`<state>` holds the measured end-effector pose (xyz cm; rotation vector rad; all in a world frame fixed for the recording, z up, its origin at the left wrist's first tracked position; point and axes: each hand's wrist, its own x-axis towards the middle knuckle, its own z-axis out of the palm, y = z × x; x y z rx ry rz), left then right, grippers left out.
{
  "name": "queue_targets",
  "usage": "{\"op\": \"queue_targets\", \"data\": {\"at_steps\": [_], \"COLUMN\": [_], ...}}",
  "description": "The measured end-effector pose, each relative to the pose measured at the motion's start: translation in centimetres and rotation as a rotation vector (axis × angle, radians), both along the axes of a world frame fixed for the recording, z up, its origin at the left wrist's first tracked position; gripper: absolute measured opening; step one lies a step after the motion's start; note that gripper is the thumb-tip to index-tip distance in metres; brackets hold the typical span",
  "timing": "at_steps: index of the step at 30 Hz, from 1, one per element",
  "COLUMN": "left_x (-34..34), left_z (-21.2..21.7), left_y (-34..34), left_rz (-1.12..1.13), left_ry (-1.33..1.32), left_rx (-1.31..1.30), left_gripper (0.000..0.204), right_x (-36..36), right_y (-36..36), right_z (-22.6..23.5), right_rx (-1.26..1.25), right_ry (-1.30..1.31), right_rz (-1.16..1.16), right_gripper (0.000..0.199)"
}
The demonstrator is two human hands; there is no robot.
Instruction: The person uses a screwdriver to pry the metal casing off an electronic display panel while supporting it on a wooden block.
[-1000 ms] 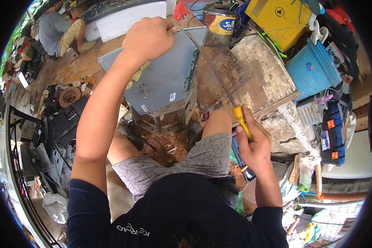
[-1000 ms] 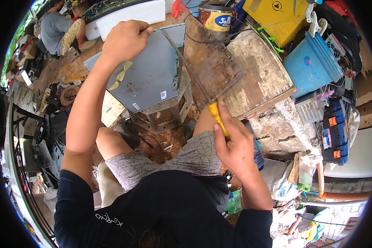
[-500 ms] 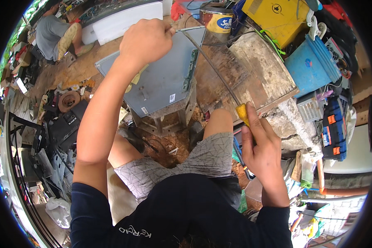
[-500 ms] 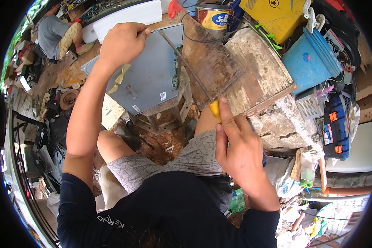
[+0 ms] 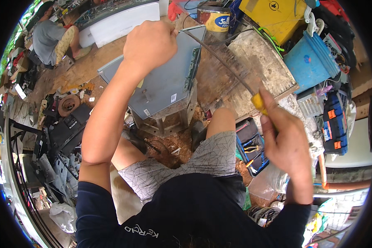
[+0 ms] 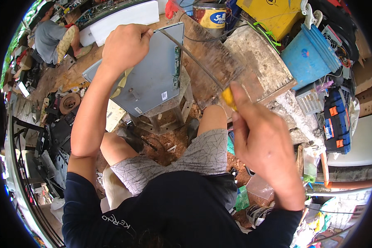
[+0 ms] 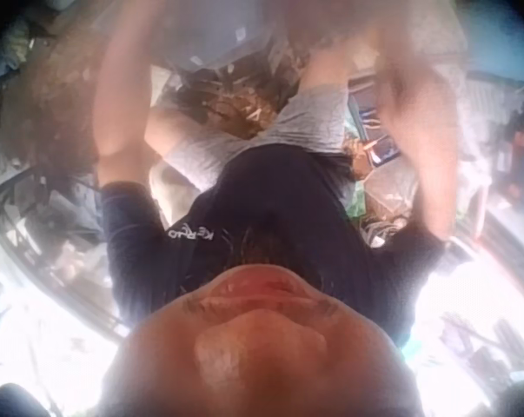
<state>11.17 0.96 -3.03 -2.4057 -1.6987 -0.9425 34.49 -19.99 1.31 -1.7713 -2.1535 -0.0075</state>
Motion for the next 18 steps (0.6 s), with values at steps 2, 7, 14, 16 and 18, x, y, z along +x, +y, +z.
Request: {"op": "queue_targets", "data": {"at_steps": [2,7,14,16,18], "left_x": [-0.4,-1.7,-0.1,0.0,-0.5], "left_z": [-0.1,0.3,1.5,1.8,1.8], "left_y": [0.2,0.0,0.2,0.0,0.1], "left_rz": [0.002,0.045,-0.028,-0.047,-0.046], "left_ry": [0.001,-0.001,-0.072,-0.093,-0.105], "left_rx": [-0.004,-0.060,-0.252,-0.290,-0.313], "left_gripper": [0.026,0.029,0.033,0.034,0.034], "right_x": [-0.1,1.7,-9.1,-8.1,-7.3], "right_y": [1.2,7.6,10.4,10.5,10.8], "right_z": [2.7,12.6,22.9,21.7,21.0], "right_rx": [0.008,-0.138,-0.691,-0.479,-0.283], "right_ry": [-0.110,-0.127,-0.611,-0.581,-0.542], "right_rz": [0.087,0.119,-0.231,-0.060,0.123], "right_gripper": [0.046,0.031,0.025,0.025,0.026]}}
